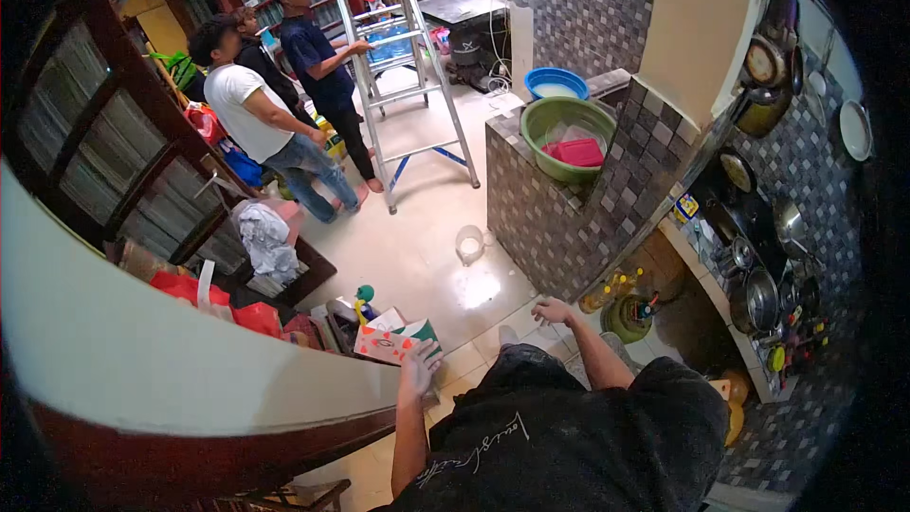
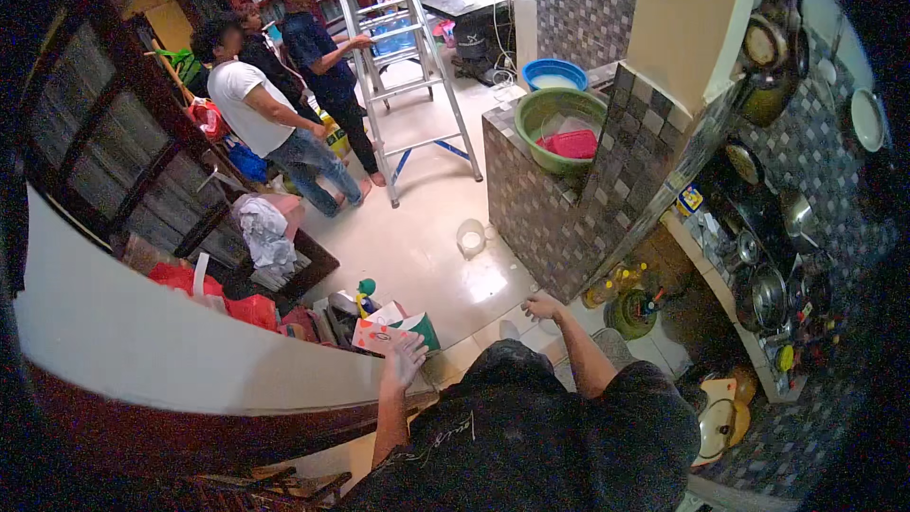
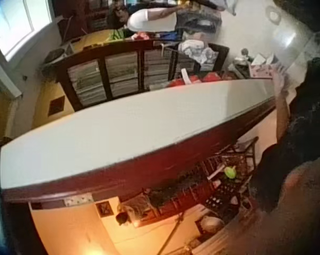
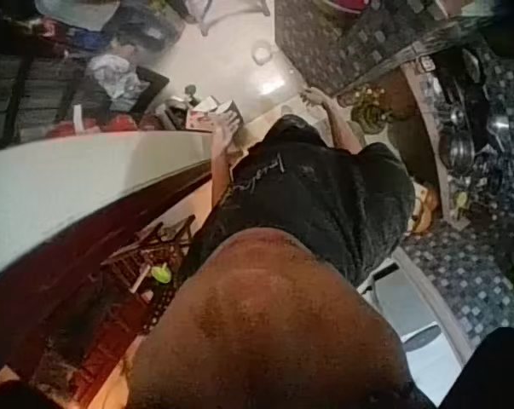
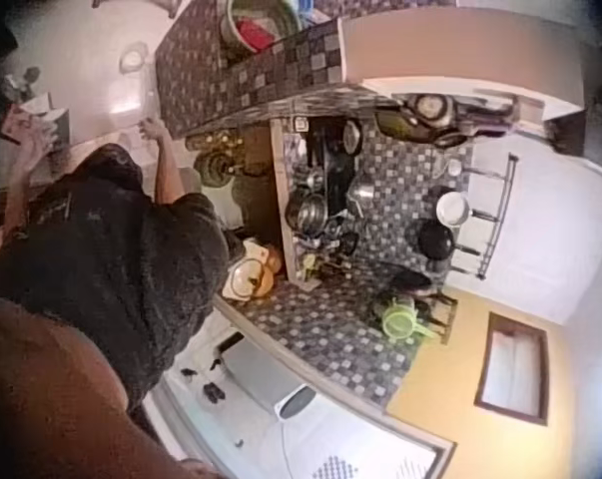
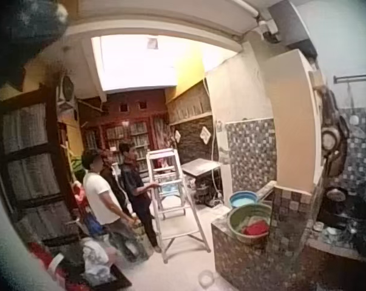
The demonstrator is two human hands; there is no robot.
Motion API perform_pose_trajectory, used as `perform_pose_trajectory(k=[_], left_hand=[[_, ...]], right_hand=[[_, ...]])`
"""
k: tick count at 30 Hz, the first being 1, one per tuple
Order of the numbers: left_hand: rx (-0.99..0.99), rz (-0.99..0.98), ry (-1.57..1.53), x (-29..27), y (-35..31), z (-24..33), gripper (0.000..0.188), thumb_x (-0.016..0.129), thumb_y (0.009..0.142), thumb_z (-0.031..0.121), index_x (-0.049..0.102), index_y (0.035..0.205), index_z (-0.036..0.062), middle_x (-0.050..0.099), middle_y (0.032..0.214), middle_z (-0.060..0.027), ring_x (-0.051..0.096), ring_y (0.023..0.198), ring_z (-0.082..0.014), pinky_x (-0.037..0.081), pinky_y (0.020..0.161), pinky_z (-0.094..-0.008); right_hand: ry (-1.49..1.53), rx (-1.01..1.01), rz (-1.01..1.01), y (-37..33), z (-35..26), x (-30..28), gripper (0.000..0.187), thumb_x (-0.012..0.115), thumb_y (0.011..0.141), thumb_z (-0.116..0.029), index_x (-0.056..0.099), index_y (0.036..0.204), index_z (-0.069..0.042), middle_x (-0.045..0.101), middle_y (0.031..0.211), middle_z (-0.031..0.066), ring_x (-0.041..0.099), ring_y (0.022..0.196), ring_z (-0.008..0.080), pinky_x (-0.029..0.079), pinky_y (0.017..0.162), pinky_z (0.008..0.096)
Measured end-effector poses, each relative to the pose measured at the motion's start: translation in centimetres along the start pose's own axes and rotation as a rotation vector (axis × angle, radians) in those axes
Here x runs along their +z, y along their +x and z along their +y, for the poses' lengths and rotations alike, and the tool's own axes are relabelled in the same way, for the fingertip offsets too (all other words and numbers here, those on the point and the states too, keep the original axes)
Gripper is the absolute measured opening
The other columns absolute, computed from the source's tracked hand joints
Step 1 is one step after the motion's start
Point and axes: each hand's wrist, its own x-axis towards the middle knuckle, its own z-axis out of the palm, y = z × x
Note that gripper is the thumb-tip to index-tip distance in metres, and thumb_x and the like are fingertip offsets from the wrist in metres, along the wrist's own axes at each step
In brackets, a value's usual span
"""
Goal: A group of people works together to unfold and extend a multi-position ladder by releasing the locking hinges and pulling the segments apart until it is fully lengthened.
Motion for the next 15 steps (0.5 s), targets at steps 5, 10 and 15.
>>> perform_pose_trajectory(k=[5, 10, 15], left_hand=[[0.037, 0.056, -0.083, 3.3, 4.7, 1.2, 0.047, 0.044, 0.093, 0.038, 0.047, 0.125, 0.0039, 0.053, 0.123, -0.0110, 0.055, 0.100, -0.0248, 0.045, 0.081, -0.0332], [-0.068, 0.085, -0.029, 7.4, 13.1, 4.5, 0.054, 0.044, 0.092, 0.041, 0.044, 0.130, 0.0029, 0.052, 0.125, -0.0124, 0.053, 0.104, -0.0261, 0.043, 0.088, -0.0352], [-0.028, 0.064, -0.065, 11.3, 19.5, 7.8, 0.054, 0.042, 0.091, 0.041, 0.046, 0.128, 0.0014, 0.051, 0.128, -0.0120, 0.052, 0.108, -0.0267, 0.040, 0.093, -0.0356]], right_hand=[[-0.091, -0.128, 0.001, 3.0, -4.3, -4.6, 0.035, 0.053, 0.087, -0.028, 0.061, 0.105, 0.000, 0.064, 0.093, 0.0106, 0.062, 0.080, 0.0193, 0.051, 0.071, 0.0312], [-0.119, -0.277, 0.013, 6.5, -9.3, -10.7, 0.037, 0.052, 0.090, -0.032, 0.060, 0.104, 0.001, 0.064, 0.093, 0.0087, 0.061, 0.080, 0.0191, 0.049, 0.071, 0.0333], [-0.290, -0.385, 0.066, 6.4, -13.2, -15.1, 0.036, 0.053, 0.090, -0.034, 0.060, 0.103, -0.001, 0.064, 0.086, 0.0116, 0.061, 0.081, 0.0201, 0.048, 0.072, 0.0343]])
